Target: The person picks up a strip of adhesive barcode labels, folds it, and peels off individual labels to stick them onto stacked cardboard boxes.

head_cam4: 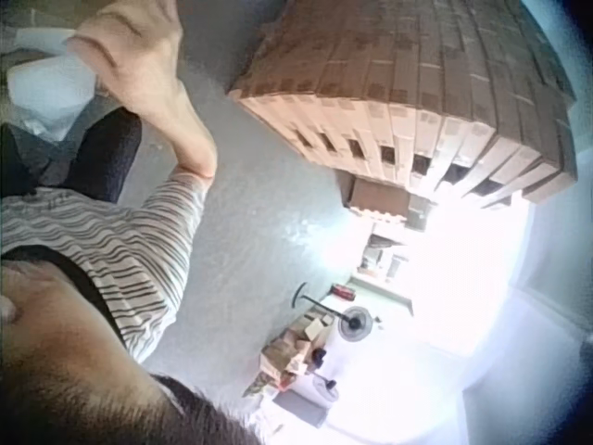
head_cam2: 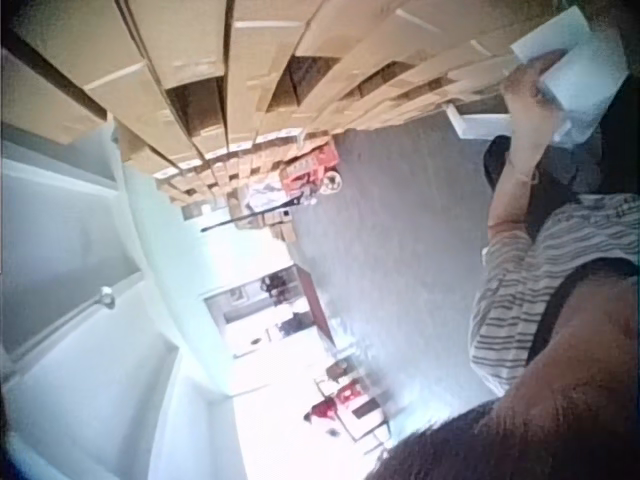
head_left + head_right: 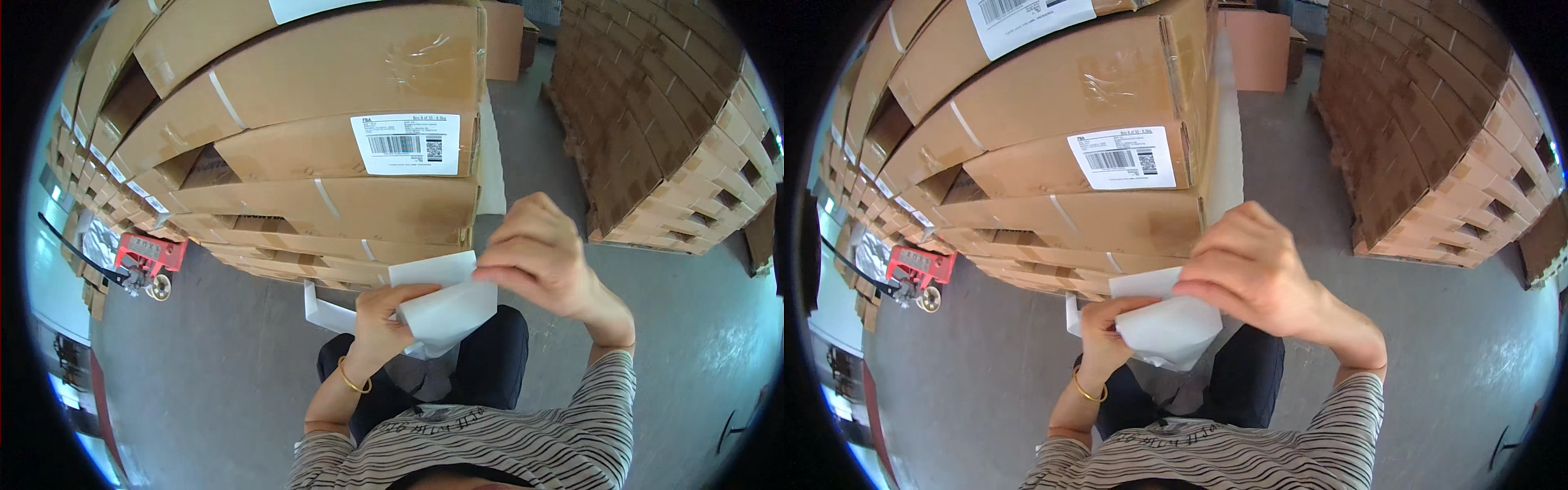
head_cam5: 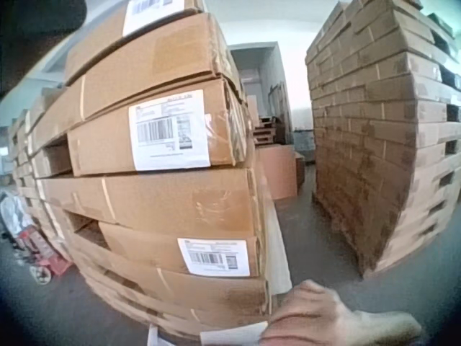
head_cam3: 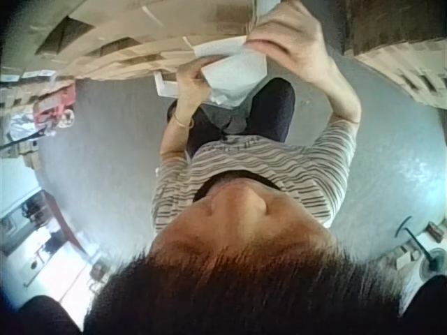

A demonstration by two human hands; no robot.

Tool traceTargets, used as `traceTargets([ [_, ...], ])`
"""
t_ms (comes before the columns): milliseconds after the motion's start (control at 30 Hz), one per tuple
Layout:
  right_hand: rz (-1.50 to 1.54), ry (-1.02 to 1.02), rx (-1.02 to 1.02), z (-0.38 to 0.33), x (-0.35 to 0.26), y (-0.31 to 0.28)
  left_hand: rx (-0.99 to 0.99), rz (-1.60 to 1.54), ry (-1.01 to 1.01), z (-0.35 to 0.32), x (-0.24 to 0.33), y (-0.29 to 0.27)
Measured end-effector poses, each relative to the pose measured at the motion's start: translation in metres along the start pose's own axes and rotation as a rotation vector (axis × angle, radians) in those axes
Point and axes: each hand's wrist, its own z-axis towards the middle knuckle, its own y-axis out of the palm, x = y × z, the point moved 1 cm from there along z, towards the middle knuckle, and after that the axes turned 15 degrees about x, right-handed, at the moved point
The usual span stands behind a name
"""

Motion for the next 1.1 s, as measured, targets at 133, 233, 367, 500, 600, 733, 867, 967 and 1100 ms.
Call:
traceTargets([
  [133,0.068,0.218,0.059,-0.024,0.002,-0.001,-0.074,0.018,-0.070,-0.003,-0.013,0.009],
  [233,0.131,0.401,0.017,-0.040,0.005,0.012,-0.060,-0.002,-0.126,0.006,-0.006,0.008],
  [367,0.056,0.235,-0.032,-0.039,0.015,0.016,0.028,-0.008,-0.128,0.010,-0.002,0.010],
  [500,0.069,0.307,0.179,-0.036,0.020,0.009,0.005,-0.044,-0.233,0.001,-0.023,0.011],
  [600,0.600,0.270,-0.021,-0.048,0.031,-0.006,-0.120,0.040,-0.054,-0.003,-0.025,0.012],
  [733,0.467,0.562,0.030,-0.078,0.034,0.003,0.025,0.135,0.032,0.006,-0.013,0.009],
  [867,0.474,0.910,-0.090,-0.094,0.025,0.040,0.068,0.313,0.237,0.011,-0.006,0.007],
  [967,0.550,0.916,0.112,-0.104,0.023,0.058,0.072,0.336,0.256,0.011,-0.004,0.008],
  [1100,0.625,0.943,0.256,-0.105,0.030,0.058,0.079,0.301,0.241,0.015,-0.010,0.012],
])
